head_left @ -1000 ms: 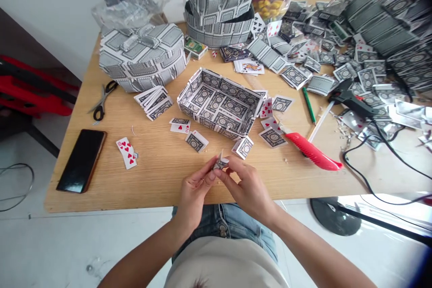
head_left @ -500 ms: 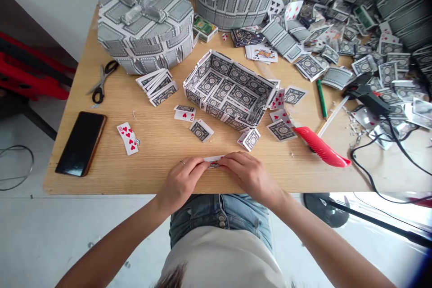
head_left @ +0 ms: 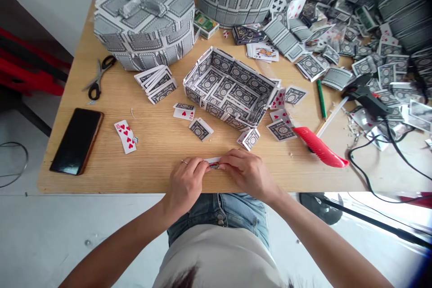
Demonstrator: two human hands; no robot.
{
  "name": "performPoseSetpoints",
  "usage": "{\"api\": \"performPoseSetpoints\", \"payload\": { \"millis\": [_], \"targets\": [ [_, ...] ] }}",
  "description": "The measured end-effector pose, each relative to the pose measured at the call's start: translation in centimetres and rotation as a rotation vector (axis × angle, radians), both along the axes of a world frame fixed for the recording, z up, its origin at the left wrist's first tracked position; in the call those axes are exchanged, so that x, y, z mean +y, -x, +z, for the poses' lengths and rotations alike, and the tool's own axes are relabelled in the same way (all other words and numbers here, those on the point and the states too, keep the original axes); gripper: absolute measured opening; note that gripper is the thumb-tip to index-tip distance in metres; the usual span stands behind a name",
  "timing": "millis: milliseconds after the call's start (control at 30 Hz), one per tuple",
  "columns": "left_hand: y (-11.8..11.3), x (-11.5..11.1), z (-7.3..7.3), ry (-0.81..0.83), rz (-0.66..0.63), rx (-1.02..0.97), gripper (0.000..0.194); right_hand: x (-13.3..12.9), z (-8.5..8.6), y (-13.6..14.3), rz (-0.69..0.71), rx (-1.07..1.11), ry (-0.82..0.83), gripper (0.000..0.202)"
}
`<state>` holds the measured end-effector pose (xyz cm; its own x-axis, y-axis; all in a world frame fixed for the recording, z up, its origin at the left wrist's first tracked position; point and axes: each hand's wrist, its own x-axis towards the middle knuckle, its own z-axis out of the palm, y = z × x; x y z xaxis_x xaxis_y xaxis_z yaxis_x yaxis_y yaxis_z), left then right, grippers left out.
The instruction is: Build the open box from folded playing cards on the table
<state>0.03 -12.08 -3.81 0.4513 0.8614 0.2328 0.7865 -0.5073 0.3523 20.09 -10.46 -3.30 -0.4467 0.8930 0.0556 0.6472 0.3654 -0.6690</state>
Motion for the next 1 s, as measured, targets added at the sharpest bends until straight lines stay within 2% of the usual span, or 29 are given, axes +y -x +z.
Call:
{"api": "performPoseSetpoints", "payload": {
  "millis": [133,267,500,667,833,1000],
  "targets": [
    [-0.3,-0.2,-0.3,0.022,0.032,0.006,0.01,0.3,-0.3,-0.4,0.043,-0.02,-0.073,0.019],
    [-0.5,-0.1,-0.2,0.1,0.069,-0.066,0.013,0.3,-0.4,-1.0,0.055,0.062,-0.053,0.016],
    [-1.1,-0.5,-0.2,0.097,0.18,-0.028,0.011,-0.4,0.1,0.2,-0.108,0.062,-0.033,0.013],
    [-1.4,-0.9,-0.4,0.098,0.235,0.007,0.013,-0.2,0.1,0.7,-0.109,-0.005,-0.038,0.02],
    [-1.7,-1.1,-0.2,0.1,0.297,0.101,0.011,-0.4,-0.2,1.0,-0.223,0.008,-0.016,0.014],
    [-2.1,-0.8,-0.1,0.107,0.316,0.188,0.017,-0.4,-0.5,1.8,-0.194,-0.113,-0.099,0.02]
  ]
}}
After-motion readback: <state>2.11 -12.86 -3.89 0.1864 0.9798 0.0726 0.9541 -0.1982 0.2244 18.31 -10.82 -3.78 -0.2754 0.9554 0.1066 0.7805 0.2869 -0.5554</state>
